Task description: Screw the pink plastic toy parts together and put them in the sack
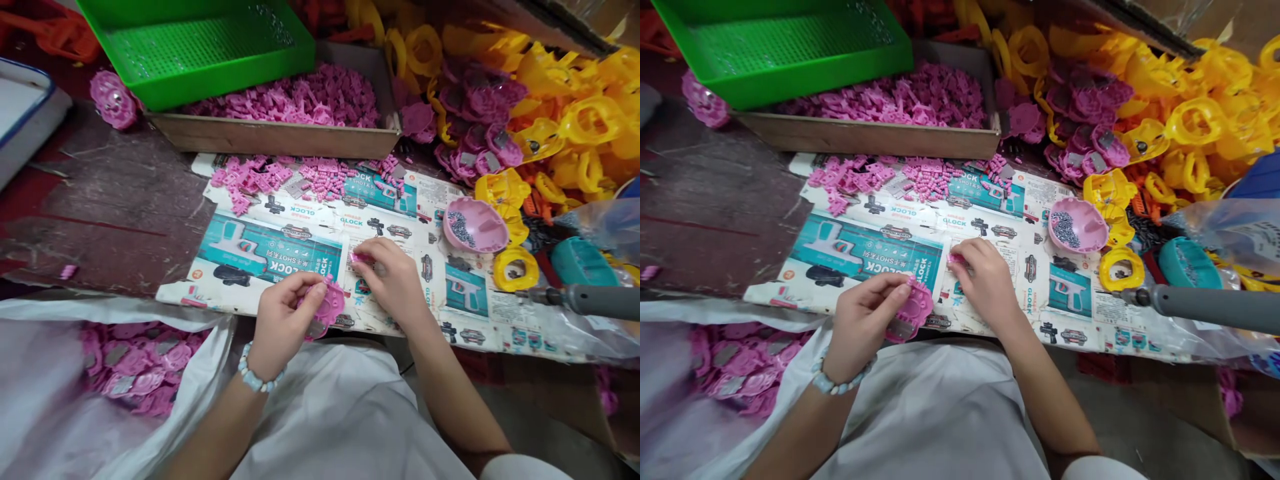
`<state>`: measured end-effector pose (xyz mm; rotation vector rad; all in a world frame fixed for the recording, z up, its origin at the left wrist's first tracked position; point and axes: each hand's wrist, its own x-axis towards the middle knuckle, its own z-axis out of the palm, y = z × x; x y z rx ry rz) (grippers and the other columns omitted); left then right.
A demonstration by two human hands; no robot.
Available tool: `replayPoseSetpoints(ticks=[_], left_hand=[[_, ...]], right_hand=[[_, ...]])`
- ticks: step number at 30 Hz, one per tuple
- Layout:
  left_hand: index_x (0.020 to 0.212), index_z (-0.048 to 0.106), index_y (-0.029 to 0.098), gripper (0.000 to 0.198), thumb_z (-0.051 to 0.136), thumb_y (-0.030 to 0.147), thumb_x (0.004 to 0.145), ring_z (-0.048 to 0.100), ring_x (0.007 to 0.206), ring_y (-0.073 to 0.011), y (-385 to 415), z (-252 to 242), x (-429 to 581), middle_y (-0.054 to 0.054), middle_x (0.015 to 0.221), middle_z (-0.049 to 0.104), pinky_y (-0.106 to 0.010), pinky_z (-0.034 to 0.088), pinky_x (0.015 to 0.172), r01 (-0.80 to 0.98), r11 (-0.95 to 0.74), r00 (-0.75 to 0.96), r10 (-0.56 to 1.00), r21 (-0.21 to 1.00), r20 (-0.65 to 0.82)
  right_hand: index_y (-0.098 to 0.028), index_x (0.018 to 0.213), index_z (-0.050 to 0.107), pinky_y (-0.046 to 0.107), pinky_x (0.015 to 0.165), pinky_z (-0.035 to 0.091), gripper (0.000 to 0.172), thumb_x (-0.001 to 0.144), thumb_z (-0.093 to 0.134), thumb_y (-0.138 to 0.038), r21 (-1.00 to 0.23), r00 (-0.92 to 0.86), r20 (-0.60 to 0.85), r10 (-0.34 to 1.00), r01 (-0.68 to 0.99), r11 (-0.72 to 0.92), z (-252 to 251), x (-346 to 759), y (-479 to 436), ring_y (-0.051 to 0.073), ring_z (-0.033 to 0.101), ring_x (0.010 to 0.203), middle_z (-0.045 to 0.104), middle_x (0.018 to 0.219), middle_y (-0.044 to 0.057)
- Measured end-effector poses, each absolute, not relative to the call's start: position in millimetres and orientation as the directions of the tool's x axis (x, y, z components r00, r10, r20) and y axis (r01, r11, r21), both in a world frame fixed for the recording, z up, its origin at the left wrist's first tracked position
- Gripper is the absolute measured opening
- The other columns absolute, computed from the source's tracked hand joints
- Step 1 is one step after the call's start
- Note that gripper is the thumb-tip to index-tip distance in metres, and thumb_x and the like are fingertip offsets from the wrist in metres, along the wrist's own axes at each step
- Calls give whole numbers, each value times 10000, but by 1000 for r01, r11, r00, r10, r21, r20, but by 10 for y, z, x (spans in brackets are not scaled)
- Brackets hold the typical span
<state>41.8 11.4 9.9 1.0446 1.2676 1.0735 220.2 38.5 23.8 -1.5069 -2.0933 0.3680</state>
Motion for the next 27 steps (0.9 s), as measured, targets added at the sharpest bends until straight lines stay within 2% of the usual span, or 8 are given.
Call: replayPoseSetpoints(ticks=[2, 5, 8, 15, 20, 27], left_hand=[[773, 683, 141, 185, 637, 317, 743, 626, 559, -126, 133, 95, 443, -23, 662, 700, -180, 496, 498, -60, 236, 16, 972, 970, -236], [832, 691, 136, 235, 652, 350, 745, 652, 606, -143, 143, 87, 475, -40, 723, 722, -199, 521, 534, -119, 267, 6, 963, 956, -268], [863, 693, 143, 247, 654, 364, 759, 672, 668, -157, 125, 91, 496, -48, 775, 732, -219, 546, 591, -146, 248, 2, 968, 958, -250], [907, 690, 156, 217, 580, 327, 831, 682, 788, -170, 57, 109, 563, -54, 876, 733, -234, 556, 688, -33, 129, -9, 992, 991, -129], [918, 682, 161, 203, 560, 310, 856, 675, 730, -143, 13, 92, 600, -43, 869, 732, -201, 544, 636, -13, 97, -45, 994, 995, -97], [920, 678, 174, 157, 564, 271, 872, 667, 736, -122, -27, 116, 604, -21, 846, 719, -176, 534, 650, 30, 14, -34, 999, 999, -13]], right_hand=[[-184, 877, 609, 297, 744, 497, 86, 807, 653, -160, -581, -187, 378, 907, 715, 390, 337, 2148, 283, 159, 597, 811, 635, 854, 37], [-181, 927, 613, 297, 737, 495, 158, 794, 653, -107, -553, -246, 495, 834, 651, 520, 432, 2037, 135, 155, 583, 822, 639, 881, 53], [-146, 964, 613, 307, 732, 499, 193, 798, 608, -48, -504, -314, 485, 816, 662, 554, 427, 1954, 73, 165, 568, 834, 646, 900, 90], [-151, 961, 622, 316, 714, 509, 184, 803, 596, -60, -471, -279, 490, 826, 713, 520, 385, 1931, 88, 170, 569, 814, 647, 879, 91], [-136, 942, 611, 310, 706, 501, 177, 791, 609, -43, -420, -288, 507, 813, 741, 524, 411, 1915, 61, 168, 551, 796, 641, 859, 99], [-164, 977, 597, 322, 697, 510, 206, 806, 583, -50, -402, -250, 506, 825, 779, 482, 398, 1875, -4, 177, 557, 801, 638, 865, 94]])
